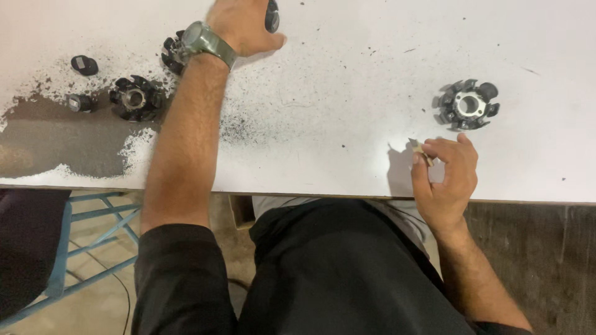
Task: The person sits at a white workbench and assembles small black plastic rotor-like components, fitting a small light-colored insert into each black housing by hand. They work on one component at a time and place the finished assemblies in a row on the table.
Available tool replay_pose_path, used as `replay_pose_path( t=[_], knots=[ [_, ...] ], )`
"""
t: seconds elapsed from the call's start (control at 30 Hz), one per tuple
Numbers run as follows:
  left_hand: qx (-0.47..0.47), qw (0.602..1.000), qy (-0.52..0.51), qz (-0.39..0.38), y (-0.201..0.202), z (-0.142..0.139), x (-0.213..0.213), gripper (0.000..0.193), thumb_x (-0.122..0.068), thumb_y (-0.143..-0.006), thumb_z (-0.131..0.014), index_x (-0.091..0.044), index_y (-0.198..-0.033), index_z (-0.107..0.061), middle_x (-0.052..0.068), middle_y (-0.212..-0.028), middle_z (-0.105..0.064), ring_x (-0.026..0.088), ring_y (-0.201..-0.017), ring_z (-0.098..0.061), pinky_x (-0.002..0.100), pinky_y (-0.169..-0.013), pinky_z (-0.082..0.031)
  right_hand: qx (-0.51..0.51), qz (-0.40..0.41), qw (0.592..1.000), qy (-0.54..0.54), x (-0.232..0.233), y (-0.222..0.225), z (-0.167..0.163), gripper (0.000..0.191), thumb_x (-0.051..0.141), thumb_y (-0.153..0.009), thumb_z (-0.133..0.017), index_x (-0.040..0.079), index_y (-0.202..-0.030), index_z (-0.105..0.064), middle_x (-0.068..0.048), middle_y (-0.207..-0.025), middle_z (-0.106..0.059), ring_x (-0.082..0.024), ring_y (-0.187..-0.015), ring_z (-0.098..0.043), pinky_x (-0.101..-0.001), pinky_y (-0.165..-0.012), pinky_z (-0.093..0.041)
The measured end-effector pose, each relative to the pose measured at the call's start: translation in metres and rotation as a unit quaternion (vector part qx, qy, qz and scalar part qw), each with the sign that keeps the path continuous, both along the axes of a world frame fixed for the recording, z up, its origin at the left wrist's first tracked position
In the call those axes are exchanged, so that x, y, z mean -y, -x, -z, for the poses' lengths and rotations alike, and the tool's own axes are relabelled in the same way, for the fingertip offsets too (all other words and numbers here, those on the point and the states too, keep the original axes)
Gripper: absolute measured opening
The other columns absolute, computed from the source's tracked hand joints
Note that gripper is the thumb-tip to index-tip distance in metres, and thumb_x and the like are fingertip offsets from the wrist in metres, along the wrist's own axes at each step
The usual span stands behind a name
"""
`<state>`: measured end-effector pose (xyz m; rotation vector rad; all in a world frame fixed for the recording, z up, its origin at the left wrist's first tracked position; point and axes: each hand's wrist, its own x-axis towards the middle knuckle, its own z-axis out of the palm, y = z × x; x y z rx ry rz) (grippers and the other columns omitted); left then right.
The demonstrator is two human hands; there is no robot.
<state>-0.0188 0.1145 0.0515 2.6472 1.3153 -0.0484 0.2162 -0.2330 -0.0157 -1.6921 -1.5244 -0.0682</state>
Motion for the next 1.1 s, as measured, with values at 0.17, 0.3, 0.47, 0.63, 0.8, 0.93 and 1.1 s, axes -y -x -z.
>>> replay_pose_path(
  t=[0.17, 0.3, 0.47, 0.63, 0.8, 0.93, 1.1],
  knots=[
    [0.114, 0.990, 0.063, 0.063, 0.009, 0.006, 0.036, 0.097, -0.019, -0.076, -0.084, -0.006, -0.158, -0.033, 0.021, -0.149, -0.050, 0.035, -0.131, -0.051, 0.052, -0.108, -0.041, -0.057, -0.009, 0.998, 0.000, 0.004, -0.001, -0.002, 0.022, 0.000, -0.101, -0.072, 0.006, -0.119, -0.060, -0.010, -0.112, -0.070, -0.028, -0.113, -0.068, -0.0530, -0.124, -0.039],
    [0.152, 0.980, 0.113, 0.067, 0.004, 0.035, 0.138, 0.104, -0.042, -0.075, -0.090, -0.007, -0.155, -0.034, 0.017, -0.147, -0.051, 0.031, -0.128, -0.051, 0.050, -0.109, -0.043, -0.104, -0.034, 0.994, -0.005, 0.003, 0.004, 0.000, 0.022, 0.003, -0.100, -0.072, 0.006, -0.117, -0.058, -0.011, -0.111, -0.070, -0.026, -0.110, -0.069, -0.0528, -0.125, -0.039],
    [0.287, 0.952, 0.070, 0.082, -0.006, 0.042, 0.235, 0.094, -0.040, -0.079, -0.091, -0.006, -0.150, -0.040, 0.019, -0.148, -0.050, 0.037, -0.137, -0.047, 0.053, -0.114, -0.042, -0.113, -0.069, 0.991, -0.008, 0.005, 0.019, 0.001, 0.025, 0.002, -0.098, -0.073, 0.006, -0.116, -0.057, -0.012, -0.108, -0.071, -0.026, -0.112, -0.070, -0.0561, -0.128, -0.039],
    [0.316, 0.936, -0.007, 0.155, -0.009, 0.021, 0.248, 0.066, -0.028, -0.083, -0.084, -0.008, -0.138, -0.054, 0.022, -0.154, -0.041, 0.040, -0.143, -0.041, 0.054, -0.114, -0.039, -0.111, -0.090, 0.990, 0.000, 0.005, 0.034, -0.002, 0.026, 0.000, -0.095, -0.073, 0.006, -0.115, -0.058, -0.009, -0.104, -0.071, -0.025, -0.108, -0.071, -0.0564, -0.123, -0.041],
    [0.303, 0.945, 0.013, 0.121, -0.018, 0.028, 0.241, 0.030, -0.014, -0.088, -0.077, -0.007, -0.114, -0.066, 0.015, -0.145, -0.050, 0.037, -0.139, -0.047, 0.051, -0.111, -0.043, -0.101, -0.098, 0.990, 0.009, -0.002, 0.044, -0.004, 0.027, -0.002, -0.092, -0.074, 0.007, -0.114, -0.061, -0.009, -0.106, -0.072, -0.025, -0.104, -0.071, -0.0558, -0.119, -0.044],
    [0.301, 0.949, 0.038, 0.083, -0.023, 0.043, 0.241, 0.022, -0.015, -0.089, -0.076, -0.005, -0.107, -0.067, 0.014, -0.139, -0.056, 0.035, -0.128, -0.053, 0.050, -0.104, -0.044, -0.055, -0.087, 0.994, 0.023, -0.005, 0.049, -0.002, 0.029, 0.000, -0.088, -0.077, 0.007, -0.112, -0.062, -0.009, -0.105, -0.071, -0.028, -0.104, -0.069, -0.0563, -0.116, -0.045],
    [0.342, 0.938, 0.014, 0.051, -0.017, 0.054, 0.248, 0.017, -0.012, -0.092, -0.075, -0.007, -0.107, -0.069, 0.012, -0.137, -0.060, 0.033, -0.125, -0.057, 0.047, -0.105, -0.047, -0.014, -0.087, 0.996, 0.025, -0.005, 0.053, 0.000, 0.035, -0.002, -0.089, -0.077, 0.005, -0.118, -0.060, -0.009, -0.108, -0.070, -0.029, -0.106, -0.067, -0.0571, -0.116, -0.044]
  ],
)
